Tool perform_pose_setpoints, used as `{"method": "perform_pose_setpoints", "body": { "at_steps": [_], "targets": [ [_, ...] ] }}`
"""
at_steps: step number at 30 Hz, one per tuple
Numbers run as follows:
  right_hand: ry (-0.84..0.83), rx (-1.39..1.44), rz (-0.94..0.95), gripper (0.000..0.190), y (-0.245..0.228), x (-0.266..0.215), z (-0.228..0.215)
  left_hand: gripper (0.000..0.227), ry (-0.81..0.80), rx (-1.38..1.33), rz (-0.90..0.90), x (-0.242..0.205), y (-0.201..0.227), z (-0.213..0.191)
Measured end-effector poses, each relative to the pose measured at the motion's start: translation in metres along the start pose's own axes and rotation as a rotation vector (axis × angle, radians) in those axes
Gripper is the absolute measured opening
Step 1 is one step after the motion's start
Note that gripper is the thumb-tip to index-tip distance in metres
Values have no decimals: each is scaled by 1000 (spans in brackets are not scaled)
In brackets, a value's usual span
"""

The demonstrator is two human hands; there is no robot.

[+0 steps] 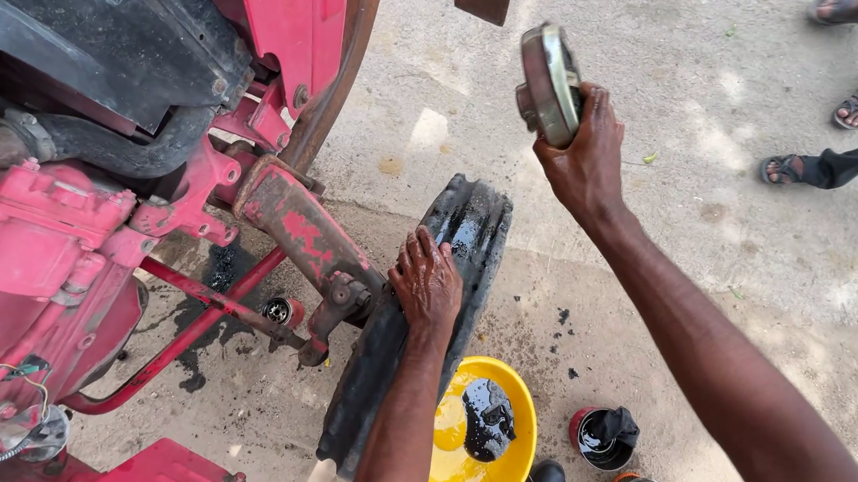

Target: Cleaning a tractor's oil-bath air filter in a bowl of solvent.

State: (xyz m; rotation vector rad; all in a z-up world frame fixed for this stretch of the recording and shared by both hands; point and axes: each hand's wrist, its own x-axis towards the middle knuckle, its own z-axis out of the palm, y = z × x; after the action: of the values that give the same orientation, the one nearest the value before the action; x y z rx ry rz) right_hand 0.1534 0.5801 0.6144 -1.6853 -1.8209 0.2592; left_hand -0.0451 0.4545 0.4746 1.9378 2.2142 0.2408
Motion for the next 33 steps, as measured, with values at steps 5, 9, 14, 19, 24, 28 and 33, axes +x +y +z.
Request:
{"method": "perform_pose_setpoints", "body": {
  "at_steps": [5, 9, 14, 19, 24, 28, 33],
  "targets": [
    [-152, -105, -10, 49, 37, -76, 83, 54, 32, -43, 9, 0, -4, 11],
    [-573, -75, 194, 57, 43, -51, 59, 55, 27, 2, 32, 2, -1, 14],
    [-256, 143, 340, 60, 14, 14, -11, 58, 38, 2, 95, 1, -3, 16],
    [184, -26, 109, 56, 41, -35, 62, 60, 6, -24, 68, 0, -6, 13],
    [-549, 18, 165, 64, 60, -55, 71, 59, -8, -22, 62, 3, -3, 19],
    [-357, 177, 400, 67, 6, 19, -24, 59, 5, 4, 82, -1, -2, 14],
    [346, 76, -3, 38, 55, 1, 38, 58, 9, -25, 69, 1, -3, 13]
  ]
}}
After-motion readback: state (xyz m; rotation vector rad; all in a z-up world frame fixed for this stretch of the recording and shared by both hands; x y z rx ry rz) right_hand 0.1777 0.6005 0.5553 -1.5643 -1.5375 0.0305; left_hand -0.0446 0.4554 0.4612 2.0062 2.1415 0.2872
